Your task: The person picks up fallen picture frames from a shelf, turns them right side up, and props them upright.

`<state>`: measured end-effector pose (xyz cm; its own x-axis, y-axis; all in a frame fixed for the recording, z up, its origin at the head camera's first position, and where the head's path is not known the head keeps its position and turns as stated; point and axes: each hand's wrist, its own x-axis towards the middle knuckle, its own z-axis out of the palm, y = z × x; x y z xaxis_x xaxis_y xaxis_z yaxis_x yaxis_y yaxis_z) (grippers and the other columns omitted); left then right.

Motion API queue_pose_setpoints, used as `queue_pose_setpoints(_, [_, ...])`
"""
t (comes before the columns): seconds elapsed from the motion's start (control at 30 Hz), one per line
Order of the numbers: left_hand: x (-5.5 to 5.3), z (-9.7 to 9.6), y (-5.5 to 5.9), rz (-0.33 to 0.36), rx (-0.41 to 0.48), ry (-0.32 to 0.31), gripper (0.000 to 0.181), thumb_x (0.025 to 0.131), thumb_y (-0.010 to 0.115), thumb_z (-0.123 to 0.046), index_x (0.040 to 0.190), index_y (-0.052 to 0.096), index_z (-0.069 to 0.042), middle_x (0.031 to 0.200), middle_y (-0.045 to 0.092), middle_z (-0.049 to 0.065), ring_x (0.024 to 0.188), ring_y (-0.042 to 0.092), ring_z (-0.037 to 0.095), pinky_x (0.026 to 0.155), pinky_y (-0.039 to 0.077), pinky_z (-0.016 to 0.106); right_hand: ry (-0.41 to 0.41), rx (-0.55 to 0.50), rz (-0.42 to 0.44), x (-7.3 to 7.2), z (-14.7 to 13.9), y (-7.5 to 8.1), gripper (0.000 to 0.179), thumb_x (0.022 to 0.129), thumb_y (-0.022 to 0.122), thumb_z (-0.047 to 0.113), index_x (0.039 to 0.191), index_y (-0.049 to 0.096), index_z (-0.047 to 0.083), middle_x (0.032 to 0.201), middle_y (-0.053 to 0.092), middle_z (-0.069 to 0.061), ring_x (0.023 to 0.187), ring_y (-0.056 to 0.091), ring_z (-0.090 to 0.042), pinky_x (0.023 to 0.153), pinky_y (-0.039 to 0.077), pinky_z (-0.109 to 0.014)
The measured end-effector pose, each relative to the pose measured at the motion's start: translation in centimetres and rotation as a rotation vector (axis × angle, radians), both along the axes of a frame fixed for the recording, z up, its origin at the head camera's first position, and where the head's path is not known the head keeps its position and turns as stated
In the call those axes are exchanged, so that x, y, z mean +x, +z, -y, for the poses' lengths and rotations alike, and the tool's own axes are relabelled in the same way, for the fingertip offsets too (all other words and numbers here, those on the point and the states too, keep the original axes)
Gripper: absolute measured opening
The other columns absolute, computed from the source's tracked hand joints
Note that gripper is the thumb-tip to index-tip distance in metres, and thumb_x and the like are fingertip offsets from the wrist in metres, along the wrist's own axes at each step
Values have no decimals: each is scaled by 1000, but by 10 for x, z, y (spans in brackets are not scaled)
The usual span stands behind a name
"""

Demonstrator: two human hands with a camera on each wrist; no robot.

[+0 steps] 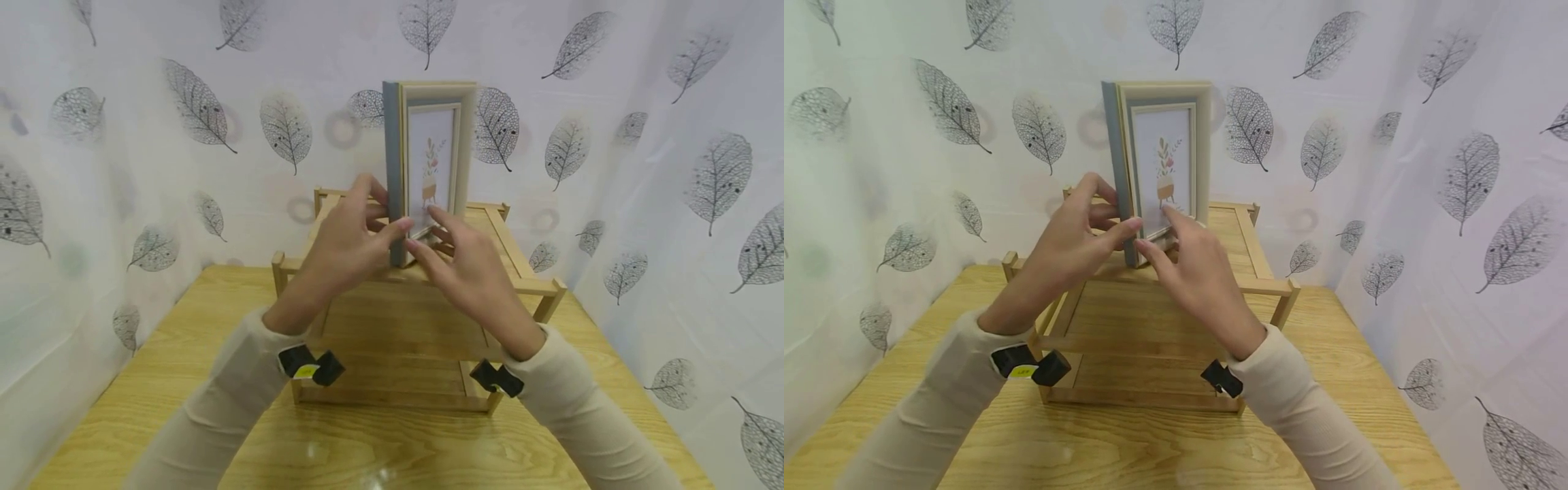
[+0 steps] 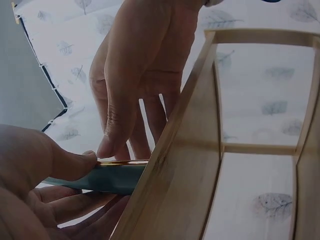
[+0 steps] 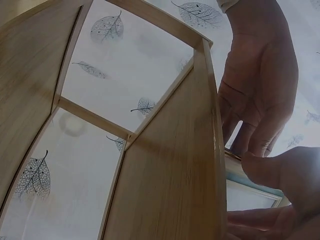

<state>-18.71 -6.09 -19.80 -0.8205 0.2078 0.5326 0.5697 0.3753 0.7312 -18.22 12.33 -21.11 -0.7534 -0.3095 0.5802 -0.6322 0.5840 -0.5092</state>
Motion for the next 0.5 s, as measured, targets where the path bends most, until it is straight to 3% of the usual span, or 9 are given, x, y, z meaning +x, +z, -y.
queue_pose_setpoints(0.3, [-3, -5, 0, 11, 0, -64, 33, 98, 68, -15, 114, 41, -7, 123, 65, 16, 102, 71, 26, 80, 60, 34, -5, 27, -26, -2, -2, -1, 60, 96, 73, 22, 144, 50, -5, 133, 62, -24, 108, 70, -32, 86, 59, -39])
queue_pose_setpoints(0.5, [-3, -7, 0, 8, -39, -61, 34, 98, 69, -19, 116, 43, -8, 119, 66, 11, 103, 69, 23, 79, 59, 34, 12, 32, -35, -4, -4, -3, 56, 97, 70, 16, 146, 49, -3, 137, 60, -21, 117, 66, -31, 91, 57, -38])
